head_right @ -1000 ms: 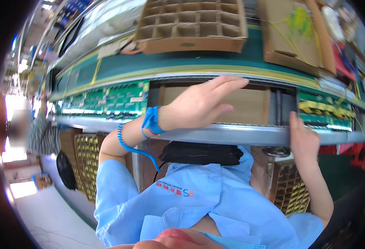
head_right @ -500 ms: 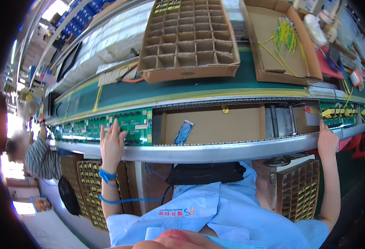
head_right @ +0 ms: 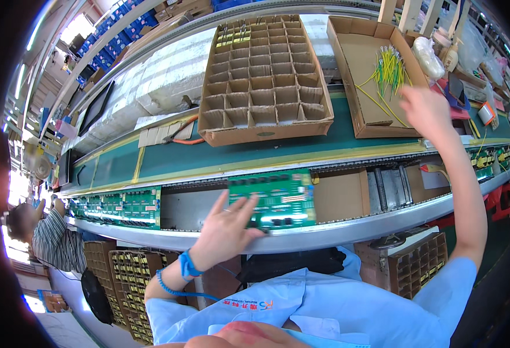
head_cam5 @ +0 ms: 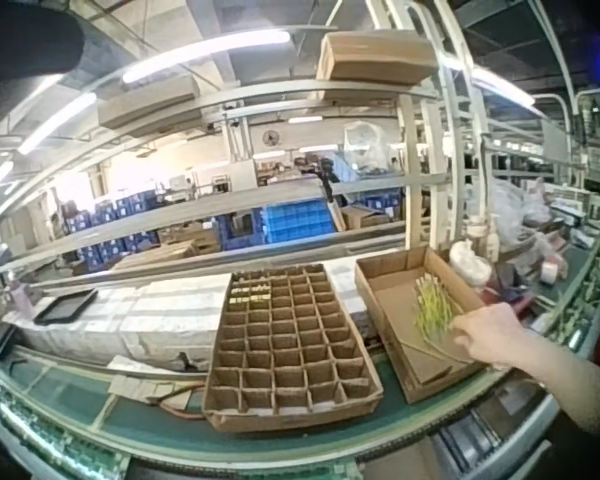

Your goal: Install yellow transformer components onto printed circuit boards on an assembly line.

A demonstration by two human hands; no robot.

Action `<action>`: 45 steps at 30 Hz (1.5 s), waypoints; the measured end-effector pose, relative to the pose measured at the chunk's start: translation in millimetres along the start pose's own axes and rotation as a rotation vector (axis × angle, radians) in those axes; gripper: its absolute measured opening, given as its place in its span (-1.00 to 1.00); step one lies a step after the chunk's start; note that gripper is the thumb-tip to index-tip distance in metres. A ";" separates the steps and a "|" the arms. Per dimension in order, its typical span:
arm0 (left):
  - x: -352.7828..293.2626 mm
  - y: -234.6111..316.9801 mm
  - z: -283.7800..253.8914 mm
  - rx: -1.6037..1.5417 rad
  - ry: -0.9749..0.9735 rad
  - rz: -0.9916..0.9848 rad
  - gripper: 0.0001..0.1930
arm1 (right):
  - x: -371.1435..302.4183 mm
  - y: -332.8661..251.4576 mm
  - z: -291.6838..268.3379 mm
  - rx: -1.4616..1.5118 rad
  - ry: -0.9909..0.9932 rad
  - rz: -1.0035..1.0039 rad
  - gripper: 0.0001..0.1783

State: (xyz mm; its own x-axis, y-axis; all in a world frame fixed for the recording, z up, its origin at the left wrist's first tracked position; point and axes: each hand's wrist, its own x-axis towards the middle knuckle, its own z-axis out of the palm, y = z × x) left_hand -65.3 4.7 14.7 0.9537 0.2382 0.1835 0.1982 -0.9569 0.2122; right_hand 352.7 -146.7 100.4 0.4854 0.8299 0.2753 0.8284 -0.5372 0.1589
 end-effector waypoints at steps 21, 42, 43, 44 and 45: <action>463.7 -205.2 -6.7 0.339 0.591 -0.396 -0.70 | 343.2 -112.0 130.6 0.705 0.104 0.186 -0.55; 216.1 -180.9 -171.2 -0.168 0.648 -0.287 -0.70 | 183.3 -57.5 71.3 1.308 0.309 -0.002 -0.71; 189.7 -164.0 -157.2 -0.324 0.594 -0.390 -0.73 | 170.1 -56.4 69.6 1.304 0.299 0.002 -0.71; 165.8 -159.6 -141.6 -0.293 0.574 -0.447 -0.74 | 153.1 -54.1 67.6 1.219 0.252 -0.015 -0.71; 134.3 -162.1 -129.3 -0.217 0.510 -0.533 -0.75 | 143.8 -65.1 70.7 1.157 0.192 -0.053 -0.70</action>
State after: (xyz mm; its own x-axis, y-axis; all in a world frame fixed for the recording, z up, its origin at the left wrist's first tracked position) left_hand 1.3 213.3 129.0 0.5091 0.7556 0.4122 0.5030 -0.6498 0.5698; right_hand 388.3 18.2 62.5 0.4743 0.7576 0.4484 0.6548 0.0368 -0.7549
